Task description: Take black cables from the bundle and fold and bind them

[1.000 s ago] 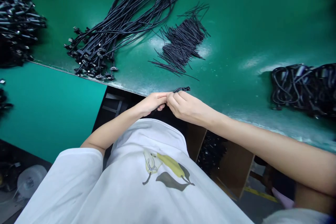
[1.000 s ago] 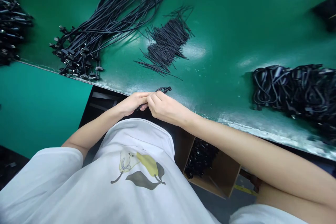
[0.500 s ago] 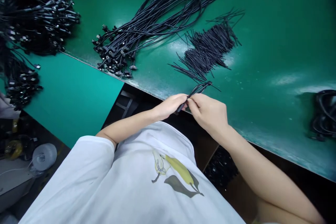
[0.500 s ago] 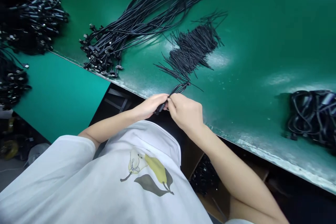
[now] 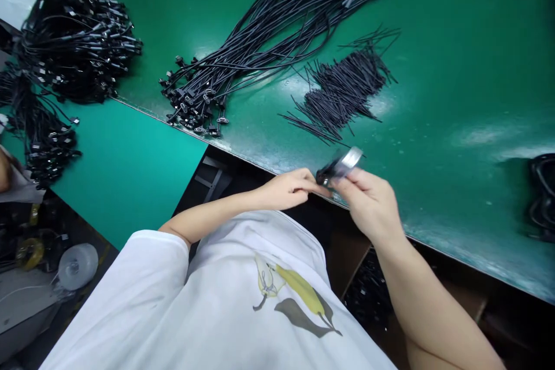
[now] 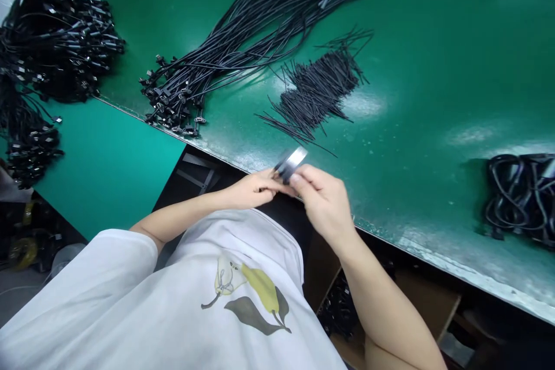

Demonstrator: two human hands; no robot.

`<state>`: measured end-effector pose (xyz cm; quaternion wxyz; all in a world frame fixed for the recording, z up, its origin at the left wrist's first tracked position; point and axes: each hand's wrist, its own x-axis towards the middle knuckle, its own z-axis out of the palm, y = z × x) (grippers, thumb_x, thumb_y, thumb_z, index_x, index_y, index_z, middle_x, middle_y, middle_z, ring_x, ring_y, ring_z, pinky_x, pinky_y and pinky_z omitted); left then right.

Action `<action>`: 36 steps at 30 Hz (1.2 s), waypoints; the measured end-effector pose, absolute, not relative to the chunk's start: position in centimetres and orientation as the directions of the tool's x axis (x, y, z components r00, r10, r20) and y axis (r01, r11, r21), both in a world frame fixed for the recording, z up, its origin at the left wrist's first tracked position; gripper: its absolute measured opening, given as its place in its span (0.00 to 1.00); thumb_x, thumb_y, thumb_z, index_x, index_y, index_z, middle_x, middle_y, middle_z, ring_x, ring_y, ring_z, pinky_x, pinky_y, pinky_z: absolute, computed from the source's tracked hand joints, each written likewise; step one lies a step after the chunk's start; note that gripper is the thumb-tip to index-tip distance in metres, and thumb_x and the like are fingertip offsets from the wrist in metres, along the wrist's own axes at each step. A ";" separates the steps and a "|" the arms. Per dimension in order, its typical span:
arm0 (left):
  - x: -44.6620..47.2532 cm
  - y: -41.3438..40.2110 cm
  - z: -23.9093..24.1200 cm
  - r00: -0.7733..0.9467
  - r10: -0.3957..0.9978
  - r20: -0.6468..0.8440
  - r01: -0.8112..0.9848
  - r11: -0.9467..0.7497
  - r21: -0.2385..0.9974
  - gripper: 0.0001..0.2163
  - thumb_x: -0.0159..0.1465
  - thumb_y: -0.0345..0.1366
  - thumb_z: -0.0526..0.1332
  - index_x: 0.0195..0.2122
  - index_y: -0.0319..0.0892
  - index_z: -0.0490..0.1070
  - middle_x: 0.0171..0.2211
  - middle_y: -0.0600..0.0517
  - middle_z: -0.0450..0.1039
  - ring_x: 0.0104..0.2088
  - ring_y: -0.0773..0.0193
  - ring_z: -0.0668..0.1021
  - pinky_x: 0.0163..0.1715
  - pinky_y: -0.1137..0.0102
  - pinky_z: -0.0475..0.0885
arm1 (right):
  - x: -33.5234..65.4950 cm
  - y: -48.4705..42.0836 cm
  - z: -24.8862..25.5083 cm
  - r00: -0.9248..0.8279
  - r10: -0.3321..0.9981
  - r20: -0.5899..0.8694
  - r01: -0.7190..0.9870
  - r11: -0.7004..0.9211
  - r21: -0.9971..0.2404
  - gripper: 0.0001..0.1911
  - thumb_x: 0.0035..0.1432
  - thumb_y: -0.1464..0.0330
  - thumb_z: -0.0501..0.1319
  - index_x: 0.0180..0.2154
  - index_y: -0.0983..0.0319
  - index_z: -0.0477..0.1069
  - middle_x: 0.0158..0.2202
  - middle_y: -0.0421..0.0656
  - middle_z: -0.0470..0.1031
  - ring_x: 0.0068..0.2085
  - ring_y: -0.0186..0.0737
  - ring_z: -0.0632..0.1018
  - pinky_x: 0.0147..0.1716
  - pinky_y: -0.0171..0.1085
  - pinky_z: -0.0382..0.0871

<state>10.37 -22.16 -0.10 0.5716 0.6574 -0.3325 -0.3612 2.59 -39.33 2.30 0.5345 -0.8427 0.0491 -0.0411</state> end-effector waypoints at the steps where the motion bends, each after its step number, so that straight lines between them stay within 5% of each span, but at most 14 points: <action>1: 10.8 -22.1 0.0 0.561 -0.822 -0.100 0.008 -0.116 0.993 0.14 0.60 0.26 0.57 0.39 0.44 0.81 0.36 0.49 0.70 0.40 0.62 0.73 0.49 0.66 0.67 | 2.4 -38.7 2.6 0.998 -0.051 0.024 0.000 -0.432 -0.902 0.14 0.63 0.60 0.58 0.26 0.59 0.70 0.23 0.39 0.70 0.26 0.37 0.70 0.27 0.36 0.61; 4: 11.6 -21.8 1.8 0.615 -0.787 -0.046 0.035 -0.031 0.999 0.15 0.62 0.30 0.57 0.46 0.46 0.80 0.40 0.48 0.72 0.44 0.60 0.73 0.50 0.65 0.67 | 2.4 -37.7 2.4 0.997 0.077 -0.021 0.014 -0.427 -0.904 0.16 0.63 0.59 0.57 0.26 0.60 0.69 0.22 0.39 0.70 0.24 0.37 0.70 0.26 0.36 0.61; 9: 10.4 -21.4 3.7 0.351 -0.936 0.022 -0.082 -0.007 0.997 0.16 0.56 0.27 0.57 0.38 0.47 0.83 0.35 0.48 0.70 0.36 0.62 0.73 0.43 0.66 0.70 | 3.2 -39.2 1.9 0.992 -0.117 -0.053 -0.093 -0.376 -0.922 0.19 0.62 0.56 0.57 0.23 0.60 0.65 0.20 0.38 0.64 0.24 0.36 0.66 0.25 0.35 0.57; 12: 9.7 -21.7 1.7 0.346 -0.937 -0.046 0.013 -0.044 0.999 0.16 0.55 0.26 0.55 0.36 0.45 0.82 0.34 0.49 0.71 0.35 0.63 0.74 0.41 0.68 0.70 | 3.3 -39.5 2.5 0.994 -0.108 0.022 -0.024 -0.407 -0.913 0.19 0.63 0.56 0.56 0.24 0.60 0.66 0.20 0.37 0.64 0.24 0.35 0.65 0.26 0.35 0.57; 19: 10.3 -22.2 -1.1 0.508 -0.835 -0.213 0.225 -0.111 0.968 0.16 0.64 0.47 0.60 0.33 0.39 0.79 0.35 0.48 0.71 0.35 0.64 0.73 0.39 0.69 0.70 | 2.7 -39.0 2.0 0.988 -0.081 0.129 0.062 -0.561 -0.826 0.18 0.68 0.61 0.52 0.27 0.60 0.66 0.24 0.39 0.69 0.27 0.35 0.70 0.29 0.35 0.60; 22: 10.5 -22.4 -0.7 0.612 -0.745 -0.267 0.239 -0.148 0.960 0.13 0.59 0.46 0.67 0.34 0.39 0.77 0.35 0.49 0.72 0.38 0.63 0.73 0.43 0.69 0.70 | 2.4 -38.9 1.1 0.972 -0.042 0.233 0.137 -0.702 -0.699 0.16 0.70 0.64 0.50 0.29 0.60 0.67 0.26 0.40 0.70 0.28 0.36 0.70 0.29 0.35 0.59; 26: 10.4 -22.7 -0.5 0.625 -0.723 -0.294 0.364 -0.063 0.929 0.17 0.62 0.40 0.65 0.51 0.40 0.73 0.40 0.48 0.74 0.38 0.65 0.76 0.44 0.69 0.72 | 2.3 -38.0 0.3 0.921 0.052 0.387 0.162 -0.952 -0.259 0.18 0.69 0.67 0.49 0.28 0.61 0.69 0.24 0.43 0.69 0.26 0.38 0.67 0.28 0.39 0.54; 29: 10.5 -22.8 -0.4 0.632 -0.722 -0.281 0.359 -0.048 0.932 0.18 0.62 0.35 0.63 0.53 0.41 0.72 0.49 0.46 0.74 0.43 0.64 0.77 0.50 0.67 0.72 | 2.2 -37.3 0.0 0.926 0.076 0.370 0.108 -0.992 -0.067 0.17 0.70 0.66 0.49 0.40 0.66 0.74 0.27 0.45 0.72 0.27 0.40 0.68 0.29 0.41 0.54; 33: 10.7 -23.0 -0.5 0.636 -0.724 -0.267 0.358 -0.030 0.933 0.26 0.60 0.31 0.62 0.61 0.45 0.67 0.57 0.46 0.71 0.48 0.62 0.77 0.55 0.64 0.70 | 2.3 -36.8 -0.7 0.945 0.054 0.321 0.076 -0.995 -0.058 0.24 0.71 0.65 0.49 0.60 0.76 0.63 0.46 0.55 0.76 0.43 0.46 0.74 0.40 0.41 0.62; 36: 10.7 -23.1 -0.9 0.636 -0.723 -0.269 0.370 -0.020 0.929 0.28 0.62 0.34 0.63 0.64 0.46 0.63 0.57 0.46 0.71 0.52 0.59 0.76 0.57 0.61 0.70 | 2.6 -37.0 -1.6 0.959 -0.012 0.282 0.033 -0.987 -0.155 0.23 0.71 0.69 0.47 0.62 0.73 0.61 0.45 0.52 0.77 0.41 0.43 0.75 0.37 0.39 0.63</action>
